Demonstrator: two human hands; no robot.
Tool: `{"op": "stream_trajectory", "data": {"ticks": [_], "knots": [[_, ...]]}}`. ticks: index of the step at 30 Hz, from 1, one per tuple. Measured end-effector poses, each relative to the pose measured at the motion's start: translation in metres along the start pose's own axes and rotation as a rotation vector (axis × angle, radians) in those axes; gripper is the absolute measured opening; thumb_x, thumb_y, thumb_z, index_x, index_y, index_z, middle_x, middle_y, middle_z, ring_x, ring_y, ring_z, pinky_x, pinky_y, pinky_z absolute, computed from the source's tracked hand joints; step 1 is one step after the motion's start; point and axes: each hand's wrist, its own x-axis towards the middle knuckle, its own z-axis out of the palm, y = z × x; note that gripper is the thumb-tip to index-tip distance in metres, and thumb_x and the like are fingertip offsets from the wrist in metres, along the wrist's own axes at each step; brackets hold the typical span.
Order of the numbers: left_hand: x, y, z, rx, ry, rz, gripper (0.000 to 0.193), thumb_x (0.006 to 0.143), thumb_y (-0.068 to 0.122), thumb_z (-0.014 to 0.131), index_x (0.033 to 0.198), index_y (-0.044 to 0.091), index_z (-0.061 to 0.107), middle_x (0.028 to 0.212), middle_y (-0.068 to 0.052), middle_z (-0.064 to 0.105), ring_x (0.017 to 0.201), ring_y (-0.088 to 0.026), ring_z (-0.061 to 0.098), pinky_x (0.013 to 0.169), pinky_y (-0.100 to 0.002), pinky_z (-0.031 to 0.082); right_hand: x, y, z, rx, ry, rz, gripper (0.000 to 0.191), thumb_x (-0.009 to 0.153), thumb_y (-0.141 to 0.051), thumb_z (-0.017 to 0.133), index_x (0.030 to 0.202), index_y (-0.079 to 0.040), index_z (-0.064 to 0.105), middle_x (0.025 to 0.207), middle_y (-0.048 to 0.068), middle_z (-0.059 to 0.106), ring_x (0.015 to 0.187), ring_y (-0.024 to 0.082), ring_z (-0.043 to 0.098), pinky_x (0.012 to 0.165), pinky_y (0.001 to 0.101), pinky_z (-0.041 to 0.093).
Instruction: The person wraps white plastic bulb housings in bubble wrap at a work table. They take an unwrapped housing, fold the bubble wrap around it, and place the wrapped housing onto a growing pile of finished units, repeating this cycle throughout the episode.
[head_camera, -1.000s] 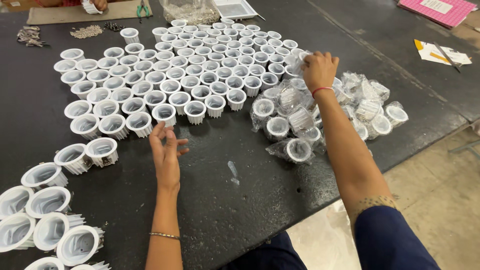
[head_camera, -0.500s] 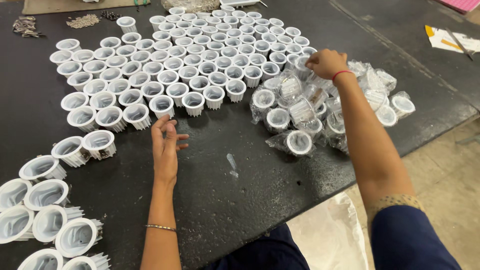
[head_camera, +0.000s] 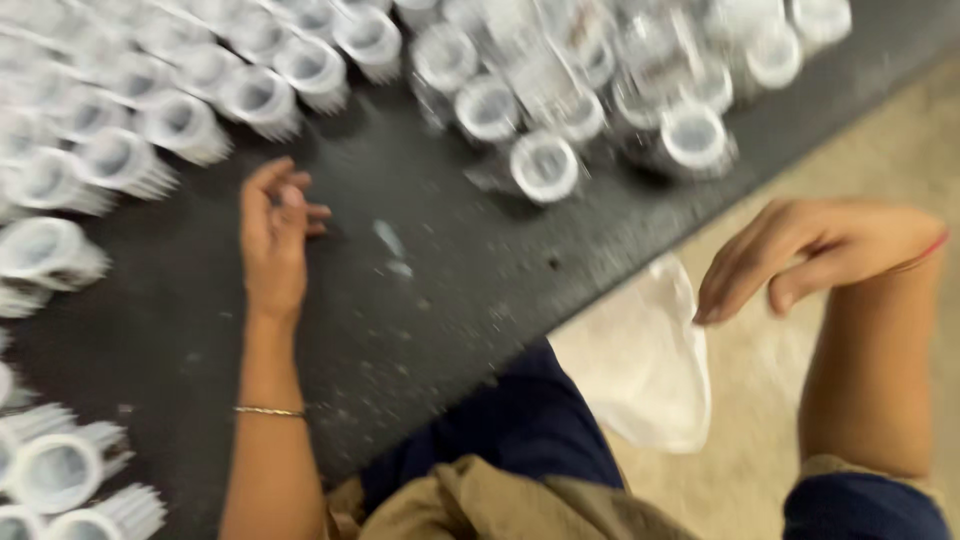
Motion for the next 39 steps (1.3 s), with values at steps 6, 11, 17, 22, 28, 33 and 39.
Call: {"op": "stream_trajectory", "data": {"ticks": [6,11,17,22,28,33,39], "knots": [[-0.014,0.02,0.044,0.018,-0.365,0.049,0.055,0.116,0.043,0.056,0.152,0.002,0.045,0.138,-0.011,0.059,0.128,-0.019,0.057,0.116,-0.035,0.046,-0.012,0.187,0.125,0.28,0.215,0.982,0.041,0.096,-0.034,0.058,0.127,-0.012,0.072,0.125,0.003,0.076,0.113,0.017,0.072,0.084,0.036,0.062],[-0.026,0.045,0.091,0.447,-0.452,0.237,0.071,0.105,0.052,0.064,0.155,0.005,0.042,0.154,-0.015,0.047,0.147,-0.03,0.044,0.127,-0.05,0.031,-0.003,0.364,0.176,-0.076,0.295,1.346,0.045,0.095,-0.036,0.063,0.135,-0.015,0.065,0.132,0.008,0.069,0.118,0.026,0.067,0.094,0.0408,0.057],[-0.042,0.067,0.129,0.807,-0.599,0.38,0.092,0.09,0.061,0.075,0.156,0.008,0.041,0.161,-0.021,0.036,0.153,-0.041,0.027,0.124,-0.066,0.011,0.02,0.453,0.229,0.288,0.48,1.421,0.055,0.09,-0.045,0.071,0.134,-0.013,0.068,0.138,0.013,0.066,0.118,0.031,0.065,0.095,0.0489,0.056],[-0.041,0.077,0.13,0.817,-0.605,0.302,0.091,0.087,0.059,0.077,0.154,0.009,0.042,0.158,-0.02,0.038,0.152,-0.04,0.03,0.124,-0.065,0.014,0.025,0.455,0.27,0.84,0.955,1.413,0.061,0.088,-0.048,0.072,0.135,-0.01,0.068,0.142,0.013,0.063,0.114,0.029,0.062,0.093,0.0523,0.053],[-0.041,0.079,0.131,0.822,-0.613,0.295,0.089,0.087,0.057,0.077,0.153,0.008,0.043,0.156,-0.02,0.039,0.151,-0.04,0.031,0.124,-0.065,0.016,0.038,0.446,0.28,1.126,1.507,1.226,0.056,0.087,-0.042,0.07,0.134,-0.01,0.065,0.132,0.001,0.063,0.102,0.016,0.056,0.088,0.0453,0.046],[-0.04,0.072,0.132,0.802,-0.582,0.337,0.086,0.088,0.055,0.077,0.153,0.008,0.044,0.155,-0.02,0.04,0.151,-0.04,0.032,0.124,-0.062,0.017,0.028,0.426,0.239,0.872,1.466,0.823,0.033,0.095,-0.024,0.074,0.116,0.002,0.071,0.104,0.005,0.061,0.091,0.016,0.053,0.082,0.036,0.047],[-0.042,0.06,0.136,0.753,-0.504,0.431,0.082,0.093,0.056,0.075,0.151,0.007,0.046,0.149,-0.018,0.044,0.148,-0.037,0.035,0.125,-0.06,0.018,-0.053,0.289,0.194,0.719,0.822,0.265,0.021,0.094,-0.016,0.076,0.092,0.001,0.065,0.092,0.007,0.06,0.086,0.017,0.06,0.076,0.032,0.052]]}}
